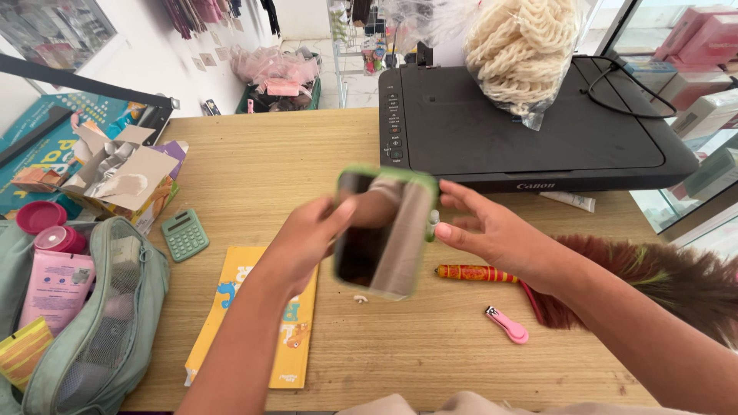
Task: The person organizes various items on a desk, including placing a mirror on a printer, rearranging a duster, and putting a packet of hair accessories and a calculator into a pouch.
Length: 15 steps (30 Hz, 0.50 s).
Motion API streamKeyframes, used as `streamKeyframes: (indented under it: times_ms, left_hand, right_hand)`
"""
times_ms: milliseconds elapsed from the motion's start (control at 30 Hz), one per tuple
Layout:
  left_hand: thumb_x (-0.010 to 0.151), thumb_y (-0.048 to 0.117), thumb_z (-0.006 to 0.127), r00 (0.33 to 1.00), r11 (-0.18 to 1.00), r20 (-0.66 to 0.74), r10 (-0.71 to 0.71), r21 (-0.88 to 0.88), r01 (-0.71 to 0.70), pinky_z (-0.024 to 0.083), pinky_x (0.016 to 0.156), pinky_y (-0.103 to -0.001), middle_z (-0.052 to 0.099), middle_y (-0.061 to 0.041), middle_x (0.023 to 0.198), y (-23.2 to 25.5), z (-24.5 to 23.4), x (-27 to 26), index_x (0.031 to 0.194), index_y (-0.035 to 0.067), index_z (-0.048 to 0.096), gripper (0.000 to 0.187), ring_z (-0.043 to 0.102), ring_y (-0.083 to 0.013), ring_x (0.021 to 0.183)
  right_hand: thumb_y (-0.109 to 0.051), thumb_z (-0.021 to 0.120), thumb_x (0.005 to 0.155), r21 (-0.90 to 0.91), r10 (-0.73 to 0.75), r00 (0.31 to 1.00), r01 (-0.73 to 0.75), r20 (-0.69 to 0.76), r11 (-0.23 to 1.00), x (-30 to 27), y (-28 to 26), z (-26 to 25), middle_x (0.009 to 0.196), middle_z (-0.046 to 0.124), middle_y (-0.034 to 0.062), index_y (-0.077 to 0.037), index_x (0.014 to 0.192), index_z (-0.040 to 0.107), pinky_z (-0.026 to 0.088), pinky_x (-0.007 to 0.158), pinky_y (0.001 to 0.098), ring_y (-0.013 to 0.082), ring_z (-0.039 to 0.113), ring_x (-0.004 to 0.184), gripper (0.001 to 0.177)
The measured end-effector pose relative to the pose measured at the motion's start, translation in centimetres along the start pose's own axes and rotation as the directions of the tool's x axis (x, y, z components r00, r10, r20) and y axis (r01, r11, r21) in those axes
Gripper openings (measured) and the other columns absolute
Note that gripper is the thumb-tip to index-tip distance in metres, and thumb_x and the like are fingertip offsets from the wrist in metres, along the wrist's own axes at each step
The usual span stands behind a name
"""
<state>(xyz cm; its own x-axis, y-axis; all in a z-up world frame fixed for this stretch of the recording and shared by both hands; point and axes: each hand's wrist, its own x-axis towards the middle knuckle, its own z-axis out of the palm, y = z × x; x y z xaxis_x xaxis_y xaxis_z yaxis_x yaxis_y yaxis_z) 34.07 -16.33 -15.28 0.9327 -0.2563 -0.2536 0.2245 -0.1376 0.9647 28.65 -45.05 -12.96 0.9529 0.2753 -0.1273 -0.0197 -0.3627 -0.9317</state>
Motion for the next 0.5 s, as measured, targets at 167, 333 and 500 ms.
streamKeyframes:
  times_ms: [167, 333, 500]
  left_hand:
    - [0.095, 0.033, 0.063, 0.999, 0.978, 0.005, 0.047, -0.203, -0.045, 0.048, 0.070, -0.033, 0.066, 0.003, 0.089, 6.2, 5.2, 0.0, 0.108, 0.012, 0.064, 0.025, 0.058, -0.0094, 0.078]
    - [0.099, 0.036, 0.061, 0.991, 0.992, -0.062, 0.120, 0.049, -0.117, 0.045, 0.069, -0.031, 0.061, 0.002, 0.088, 7.4, 7.6, 1.0, 0.116, 0.011, 0.067, 0.031, 0.050, -0.0097, 0.076]
    - [0.104, 0.036, 0.056, 0.999, 1.000, -0.040, -0.001, 0.005, 0.001, 0.041, 0.068, -0.042, 0.062, -0.003, 0.094, 8.3, 8.6, 2.9, 0.127, 0.015, 0.064, 0.032, 0.046, -0.0194, 0.077]
  right_hand:
    - [-0.047, 0.063, 0.092, 0.034, -0.086, 0.987, 0.091, -0.132, 0.995, 0.8, -1.2, -0.2, 0.129, 0.071, 0.0091, -0.004, 0.138, 0.057, 0.050, 0.103, 0.0352, 0.0177, 0.063, 0.121, 0.063]
    - [-0.041, 0.058, 0.097, 0.153, 0.074, 0.984, -0.049, -0.165, 0.987, 0.1, -2.6, -2.3, 0.116, 0.074, 0.0080, -0.003, 0.131, 0.063, 0.056, 0.092, 0.0347, 0.0140, 0.068, 0.104, 0.051]
    - [-0.036, 0.057, 0.097, 0.427, 0.229, 0.956, -0.133, -0.184, 0.895, 0.5, -4.1, -4.4, 0.111, 0.072, 0.0036, -0.005, 0.121, 0.060, 0.059, 0.085, 0.0369, 0.0134, 0.069, 0.099, 0.040]
